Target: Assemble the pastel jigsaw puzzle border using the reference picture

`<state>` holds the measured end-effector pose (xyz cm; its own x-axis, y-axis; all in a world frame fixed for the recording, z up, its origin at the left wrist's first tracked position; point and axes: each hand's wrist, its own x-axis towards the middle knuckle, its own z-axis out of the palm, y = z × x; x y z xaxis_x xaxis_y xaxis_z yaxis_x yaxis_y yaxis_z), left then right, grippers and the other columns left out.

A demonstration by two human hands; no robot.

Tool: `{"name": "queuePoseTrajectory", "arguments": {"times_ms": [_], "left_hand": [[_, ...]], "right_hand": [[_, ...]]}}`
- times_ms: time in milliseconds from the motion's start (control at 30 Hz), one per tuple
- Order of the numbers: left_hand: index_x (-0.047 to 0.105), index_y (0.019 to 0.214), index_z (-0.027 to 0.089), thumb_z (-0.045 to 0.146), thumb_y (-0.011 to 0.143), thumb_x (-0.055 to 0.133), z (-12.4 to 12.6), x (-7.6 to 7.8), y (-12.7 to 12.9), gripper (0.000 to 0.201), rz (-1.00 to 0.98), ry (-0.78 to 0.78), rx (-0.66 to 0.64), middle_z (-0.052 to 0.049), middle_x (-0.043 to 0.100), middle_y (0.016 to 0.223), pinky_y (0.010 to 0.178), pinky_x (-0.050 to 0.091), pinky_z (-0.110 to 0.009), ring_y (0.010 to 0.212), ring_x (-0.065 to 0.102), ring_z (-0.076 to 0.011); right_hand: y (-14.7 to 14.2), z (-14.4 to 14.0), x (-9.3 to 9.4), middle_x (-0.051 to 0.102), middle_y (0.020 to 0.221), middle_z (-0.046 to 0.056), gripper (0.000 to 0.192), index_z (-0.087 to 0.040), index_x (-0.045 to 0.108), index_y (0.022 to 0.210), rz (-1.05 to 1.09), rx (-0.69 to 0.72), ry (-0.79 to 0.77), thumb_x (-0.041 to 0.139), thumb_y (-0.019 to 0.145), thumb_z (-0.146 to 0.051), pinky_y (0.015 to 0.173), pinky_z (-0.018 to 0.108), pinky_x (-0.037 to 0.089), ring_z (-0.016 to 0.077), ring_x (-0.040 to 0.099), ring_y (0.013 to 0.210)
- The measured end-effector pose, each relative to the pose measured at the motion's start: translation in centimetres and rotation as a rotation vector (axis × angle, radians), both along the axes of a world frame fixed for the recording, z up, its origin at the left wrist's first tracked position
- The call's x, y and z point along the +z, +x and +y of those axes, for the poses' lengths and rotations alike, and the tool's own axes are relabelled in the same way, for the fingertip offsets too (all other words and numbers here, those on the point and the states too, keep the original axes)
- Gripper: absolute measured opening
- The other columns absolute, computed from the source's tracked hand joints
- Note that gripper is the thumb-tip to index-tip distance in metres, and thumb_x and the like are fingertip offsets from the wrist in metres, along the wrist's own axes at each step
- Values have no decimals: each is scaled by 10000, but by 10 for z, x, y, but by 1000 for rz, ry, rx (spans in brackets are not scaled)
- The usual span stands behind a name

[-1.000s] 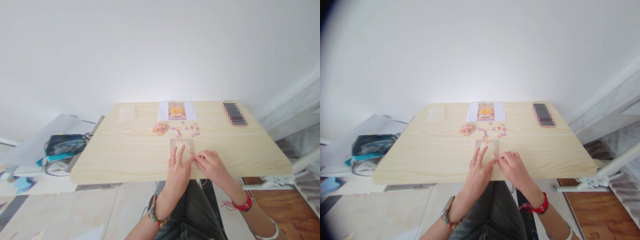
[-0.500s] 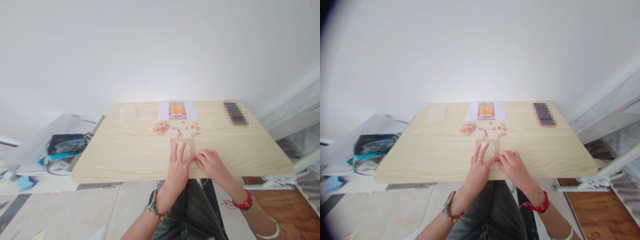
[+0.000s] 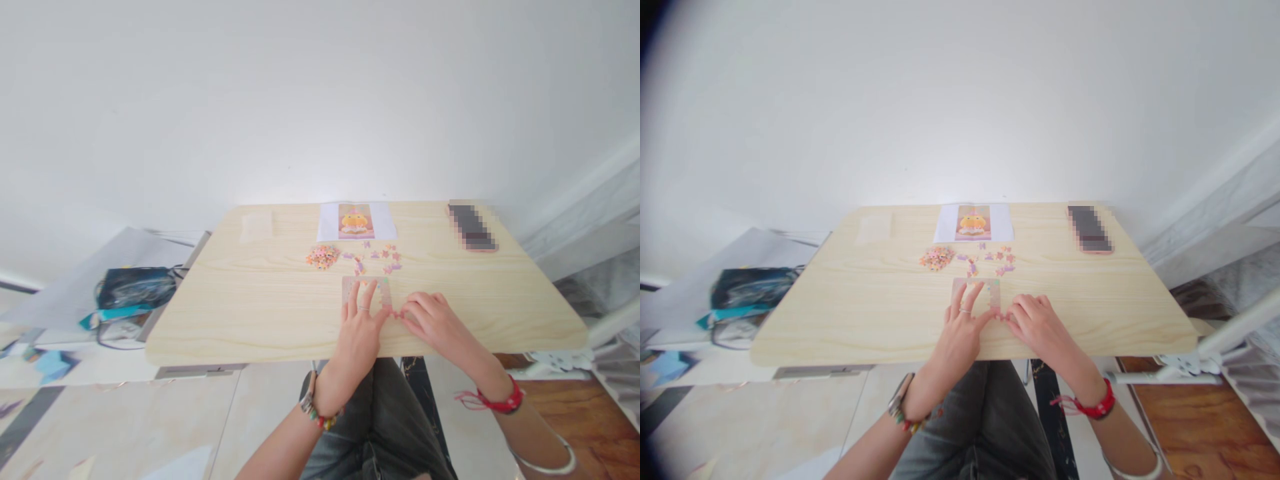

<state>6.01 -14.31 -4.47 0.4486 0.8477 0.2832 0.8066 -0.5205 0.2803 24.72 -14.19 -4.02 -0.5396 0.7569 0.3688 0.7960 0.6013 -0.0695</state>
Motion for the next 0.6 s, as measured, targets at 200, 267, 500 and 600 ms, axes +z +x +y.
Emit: {"name": "queuePoseTrajectory", "arguments": {"times_ms": [200, 267, 500, 600], "left_hand": [[575, 1106, 267, -36, 754, 418, 3, 7, -1, 491, -19, 9, 38, -99, 241, 1425, 893, 430, -524, 1326, 173, -372], [561, 1120, 265, -40, 752, 415, 2, 7, -5, 499, -19, 17, 52, -118, 237, 1422, 881, 432, -535, 1322, 184, -377], [531, 1137, 233, 41, 812, 425, -4, -2, -34, 392, 0, 74, 125, -148, 276, 1396, 851, 450, -541, 1308, 215, -369], [526, 1148, 226, 38, 812, 421, -6, -5, -46, 399, -16, 98, 164, -153, 262, 1394, 882, 427, -552, 1309, 209, -369]], "right_hand": [[22, 35, 8, 584, 868, 74, 128, -159, 568, 834, -12, -135, 0, 467, 879, -223, 741, 333, 354, 192, 546, 837], [22, 48, 6, 586, 868, 73, 125, -162, 574, 830, -27, -125, -33, 472, 874, -220, 745, 335, 361, 198, 545, 844], [21, 79, 4, 583, 897, 79, 157, -167, 598, 877, 13, -60, -132, 465, 872, -250, 779, 351, 397, 207, 547, 854], [25, 101, 5, 579, 905, 72, 163, -177, 614, 903, 126, -83, -145, 467, 864, -235, 760, 333, 426, 192, 558, 820]]}}
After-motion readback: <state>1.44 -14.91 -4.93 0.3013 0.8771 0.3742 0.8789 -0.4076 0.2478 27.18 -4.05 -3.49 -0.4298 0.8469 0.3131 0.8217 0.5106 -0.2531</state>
